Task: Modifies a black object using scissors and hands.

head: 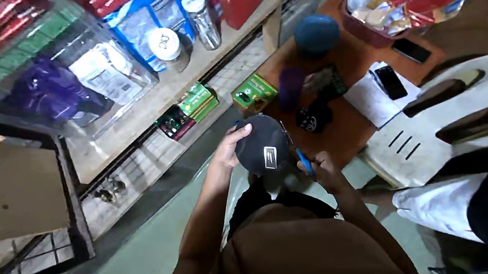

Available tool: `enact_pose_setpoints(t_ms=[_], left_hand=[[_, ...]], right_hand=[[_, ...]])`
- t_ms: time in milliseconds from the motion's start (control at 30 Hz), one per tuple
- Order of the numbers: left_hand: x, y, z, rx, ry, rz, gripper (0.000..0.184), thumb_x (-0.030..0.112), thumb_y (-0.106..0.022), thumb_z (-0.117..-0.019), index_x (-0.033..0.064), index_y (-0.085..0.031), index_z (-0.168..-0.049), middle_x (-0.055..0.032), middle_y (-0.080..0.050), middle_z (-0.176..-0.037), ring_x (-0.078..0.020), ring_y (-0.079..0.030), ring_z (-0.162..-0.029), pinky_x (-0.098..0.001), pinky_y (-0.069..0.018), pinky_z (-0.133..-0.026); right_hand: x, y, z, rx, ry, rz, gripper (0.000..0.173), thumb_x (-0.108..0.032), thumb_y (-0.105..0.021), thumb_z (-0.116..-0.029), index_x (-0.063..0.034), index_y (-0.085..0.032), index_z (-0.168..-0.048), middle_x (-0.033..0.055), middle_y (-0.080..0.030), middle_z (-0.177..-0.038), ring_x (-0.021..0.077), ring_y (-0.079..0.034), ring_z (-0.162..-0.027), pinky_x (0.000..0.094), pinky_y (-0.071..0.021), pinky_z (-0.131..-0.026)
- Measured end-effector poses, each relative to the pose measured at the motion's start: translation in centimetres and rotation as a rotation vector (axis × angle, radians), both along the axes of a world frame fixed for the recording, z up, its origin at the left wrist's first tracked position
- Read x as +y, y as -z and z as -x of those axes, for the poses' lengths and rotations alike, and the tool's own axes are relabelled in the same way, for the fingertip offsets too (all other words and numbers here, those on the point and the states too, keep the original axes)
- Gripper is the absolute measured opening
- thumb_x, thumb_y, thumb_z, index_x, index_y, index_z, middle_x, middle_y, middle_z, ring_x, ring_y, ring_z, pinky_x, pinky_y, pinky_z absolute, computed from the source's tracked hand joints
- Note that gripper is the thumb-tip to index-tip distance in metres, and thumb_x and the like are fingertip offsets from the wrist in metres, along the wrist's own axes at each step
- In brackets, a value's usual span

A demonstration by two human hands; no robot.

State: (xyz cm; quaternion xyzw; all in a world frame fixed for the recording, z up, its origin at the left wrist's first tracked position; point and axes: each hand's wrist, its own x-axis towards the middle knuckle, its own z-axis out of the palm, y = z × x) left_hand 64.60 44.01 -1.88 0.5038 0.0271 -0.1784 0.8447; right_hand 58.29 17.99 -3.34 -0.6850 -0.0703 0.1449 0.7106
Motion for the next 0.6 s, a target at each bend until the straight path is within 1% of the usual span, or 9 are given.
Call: enact_pose_setpoints(t_ms=[67,100,200,233,333,400,467,533,600], left_hand=[[-0.5,0.3,-0.5,-0.018,0.054,0.010,0.019,0.026,-0.063,-0.0945,0.0145,-0.071,-0.107,-0.0029,-0.077,-0.095,-0.0114,-0.075,-0.084,-0.0317,-0.0636,-0.076],[-0.7,0.3,-0.8,-0.023,0.086,0.015,0.019,0.027,-0.063,-0.0948,0.0148,-0.072,-0.107,-0.0028,-0.077,-0.095,-0.0112,-0.075,-0.084,-0.0315,-0.0636,-0.076],[-1.3,0.4,-1.6,-0.014,0.165,0.020,0.019,0.026,-0.062,-0.0956,0.0141,-0.072,-0.107,-0.0031,-0.077,-0.095,-0.0109,-0.075,-0.084,-0.0310,-0.0635,-0.076],[-1.4,0.3,-1.8,-0.013,0.180,0.012,0.018,0.025,-0.062,-0.0952,0.0144,-0.072,-0.106,-0.0027,-0.077,-0.094,-0.0103,-0.074,-0.083,-0.0303,-0.0633,-0.075],[-1.5,0.2,-2.5,-0.025,0.212,-0.004,0.015,0.025,-0.065,-0.0936,0.0159,-0.075,-0.102,-0.0019,-0.078,-0.093,-0.0094,-0.075,-0.082,-0.0296,-0.0634,-0.075],[-1.7,0.1,-2.7,-0.014,0.233,-0.018,0.014,0.023,-0.065,-0.0937,0.0157,-0.075,-0.100,-0.0020,-0.078,-0.092,-0.0091,-0.074,-0.081,-0.0289,-0.0631,-0.074],[-1.8,0.1,-3.1,0.000,0.268,-0.031,0.014,0.023,-0.065,-0.0936,0.0164,-0.075,-0.101,-0.0013,-0.078,-0.092,-0.0086,-0.074,-0.081,-0.0283,-0.0630,-0.074],[-1.6,0.4,-3.4,-0.010,0.324,-0.021,0.014,0.026,-0.069,-0.0918,0.0177,-0.076,-0.101,-0.0004,-0.078,-0.092,-0.0079,-0.074,-0.081,-0.0278,-0.0630,-0.074],[-0.9,0.6,-3.5,-0.059,0.377,-0.017,0.016,0.030,-0.075,-0.0882,0.0203,-0.078,-0.101,0.0023,-0.078,-0.091,-0.0058,-0.074,-0.079,-0.0265,-0.0630,-0.073]], right_hand=[[-0.6,0.4,0.5,0.104,-0.043,-0.205,0.027,-0.040,-0.069,-0.0932,-0.0216,-0.067,-0.073,-0.0170,-0.057,-0.061,-0.0071,-0.050,-0.053,0.0134,-0.0433,-0.052],[-0.7,0.1,0.6,0.163,-0.067,-0.287,0.030,-0.044,-0.070,-0.0920,-0.0243,-0.066,-0.070,-0.0176,-0.057,-0.061,-0.0072,-0.050,-0.053,0.0126,-0.0424,-0.051],[-1.4,-0.8,1.2,0.299,-0.108,-0.429,0.029,-0.035,-0.066,-0.0932,-0.0255,-0.063,-0.066,-0.0178,-0.055,-0.060,-0.0071,-0.048,-0.052,0.0118,-0.0386,-0.048],[-1.7,-0.8,1.2,0.277,-0.100,-0.408,0.030,-0.033,-0.065,-0.0946,-0.0244,-0.064,-0.066,-0.0178,-0.055,-0.060,-0.0075,-0.047,-0.051,0.0114,-0.0381,-0.048],[-3.0,-0.6,0.9,0.154,-0.011,-0.108,0.023,-0.015,-0.061,-0.0953,-0.0154,-0.065,-0.072,-0.0146,-0.057,-0.060,-0.0075,-0.048,-0.052,0.0119,-0.0412,-0.050],[-3.8,-0.4,0.6,0.152,-0.014,-0.037,0.019,-0.011,-0.061,-0.0944,-0.0115,-0.066,-0.077,-0.0129,-0.056,-0.060,-0.0067,-0.047,-0.050,0.0124,-0.0415,-0.048],[-4.5,0.4,0.2,0.162,-0.076,-0.150,0.019,-0.019,-0.063,-0.0933,-0.0154,-0.066,-0.075,-0.0148,-0.055,-0.059,-0.0078,-0.046,-0.048,0.0111,-0.0397,-0.045],[-5.1,1.4,-0.2,0.152,-0.151,-0.385,0.026,-0.039,-0.071,-0.0911,-0.0227,-0.069,-0.071,-0.0176,-0.057,-0.060,-0.0090,-0.048,-0.050,0.0102,-0.0400,-0.047],[-5.8,1.7,-0.9,0.141,-0.133,-0.615,0.034,-0.057,-0.072,-0.0870,-0.0281,-0.067,-0.069,-0.0179,-0.056,-0.059,-0.0066,-0.051,-0.052,0.0119,-0.0423,-0.049]])
